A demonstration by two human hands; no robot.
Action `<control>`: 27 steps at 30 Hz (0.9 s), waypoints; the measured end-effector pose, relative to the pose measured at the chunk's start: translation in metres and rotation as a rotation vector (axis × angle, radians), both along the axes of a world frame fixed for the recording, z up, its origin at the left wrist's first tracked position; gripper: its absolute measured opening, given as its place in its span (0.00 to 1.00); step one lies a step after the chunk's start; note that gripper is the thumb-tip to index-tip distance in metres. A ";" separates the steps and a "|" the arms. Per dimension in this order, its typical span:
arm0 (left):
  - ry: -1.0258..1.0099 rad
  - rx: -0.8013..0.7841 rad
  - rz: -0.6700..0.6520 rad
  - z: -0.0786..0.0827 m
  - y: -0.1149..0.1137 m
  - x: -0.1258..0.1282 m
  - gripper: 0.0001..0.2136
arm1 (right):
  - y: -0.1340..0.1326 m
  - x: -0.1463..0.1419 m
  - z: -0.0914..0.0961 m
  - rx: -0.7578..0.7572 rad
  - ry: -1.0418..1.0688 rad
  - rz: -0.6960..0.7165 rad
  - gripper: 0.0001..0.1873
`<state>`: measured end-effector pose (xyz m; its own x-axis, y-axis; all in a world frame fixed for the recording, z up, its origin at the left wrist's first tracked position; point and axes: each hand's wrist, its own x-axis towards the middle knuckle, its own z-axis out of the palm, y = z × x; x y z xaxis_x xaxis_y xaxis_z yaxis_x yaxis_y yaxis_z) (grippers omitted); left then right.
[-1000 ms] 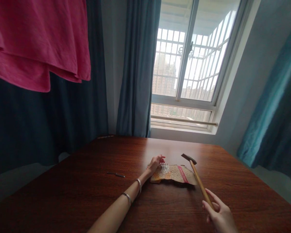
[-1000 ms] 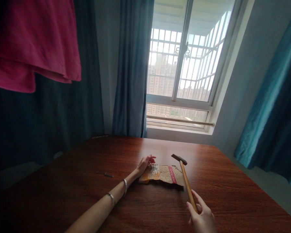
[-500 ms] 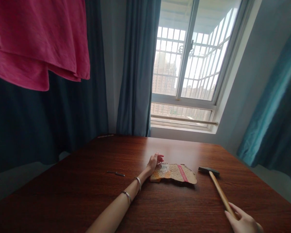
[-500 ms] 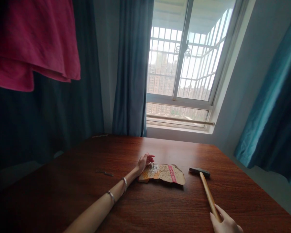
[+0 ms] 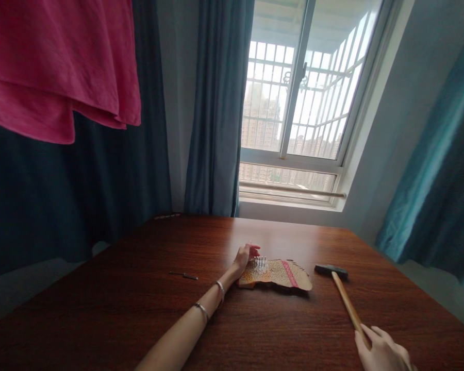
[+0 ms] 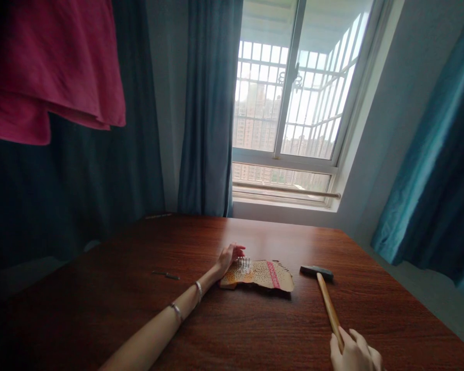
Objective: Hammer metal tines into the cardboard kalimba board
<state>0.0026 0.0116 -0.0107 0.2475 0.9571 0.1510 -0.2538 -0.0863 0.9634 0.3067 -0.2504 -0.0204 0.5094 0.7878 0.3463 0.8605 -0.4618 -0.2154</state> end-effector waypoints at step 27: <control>0.020 0.063 0.067 0.016 -0.011 -0.003 0.25 | 0.170 -0.132 0.023 0.146 0.110 0.680 0.09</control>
